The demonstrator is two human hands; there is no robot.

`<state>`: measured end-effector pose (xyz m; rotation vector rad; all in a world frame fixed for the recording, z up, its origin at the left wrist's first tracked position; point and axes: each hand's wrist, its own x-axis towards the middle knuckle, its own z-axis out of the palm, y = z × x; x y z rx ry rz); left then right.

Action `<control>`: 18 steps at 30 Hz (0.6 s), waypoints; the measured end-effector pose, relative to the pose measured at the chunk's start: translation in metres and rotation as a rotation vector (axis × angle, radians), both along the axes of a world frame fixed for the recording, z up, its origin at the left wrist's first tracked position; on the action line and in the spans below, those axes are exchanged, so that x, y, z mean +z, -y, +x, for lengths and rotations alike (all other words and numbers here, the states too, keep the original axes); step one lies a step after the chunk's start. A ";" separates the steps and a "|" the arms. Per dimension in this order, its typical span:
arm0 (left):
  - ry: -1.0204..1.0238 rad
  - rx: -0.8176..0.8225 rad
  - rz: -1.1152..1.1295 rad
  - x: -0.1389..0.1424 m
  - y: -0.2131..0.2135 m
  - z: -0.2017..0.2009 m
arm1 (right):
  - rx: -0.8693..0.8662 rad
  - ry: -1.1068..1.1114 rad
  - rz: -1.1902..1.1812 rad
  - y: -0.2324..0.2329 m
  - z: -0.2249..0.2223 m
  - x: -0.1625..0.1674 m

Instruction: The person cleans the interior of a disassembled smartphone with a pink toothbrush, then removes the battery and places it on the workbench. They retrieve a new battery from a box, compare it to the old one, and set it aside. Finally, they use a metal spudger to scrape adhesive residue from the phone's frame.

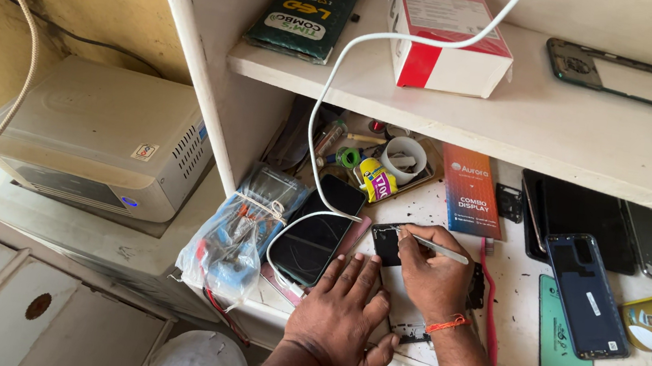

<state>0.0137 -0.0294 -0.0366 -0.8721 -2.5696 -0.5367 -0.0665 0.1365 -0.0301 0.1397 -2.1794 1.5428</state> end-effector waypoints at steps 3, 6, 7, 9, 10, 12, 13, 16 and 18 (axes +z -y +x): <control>0.022 0.005 -0.008 0.000 0.000 0.001 | 0.004 0.005 0.010 0.000 -0.001 -0.001; 0.014 0.007 -0.022 0.000 0.001 0.000 | 0.000 0.008 0.023 0.000 0.000 -0.001; 0.012 0.006 -0.018 0.001 0.000 0.000 | -0.002 -0.004 0.032 0.000 0.000 -0.001; 0.010 0.005 -0.015 0.001 0.000 0.000 | -0.009 -0.015 0.047 0.001 0.001 -0.001; 0.009 0.004 -0.012 0.001 0.000 0.001 | -0.015 -0.013 0.055 0.000 0.001 -0.002; 0.005 0.003 -0.004 0.001 0.001 0.001 | -0.021 -0.018 0.073 0.001 0.000 -0.001; 0.007 0.003 -0.003 0.001 0.001 0.000 | -0.023 -0.025 0.082 0.001 0.000 -0.001; 0.010 -0.001 0.002 0.001 0.001 0.000 | -0.028 -0.034 0.098 0.002 0.000 0.000; 0.007 -0.006 0.008 0.001 0.001 0.000 | -0.026 -0.038 0.103 0.002 0.000 0.000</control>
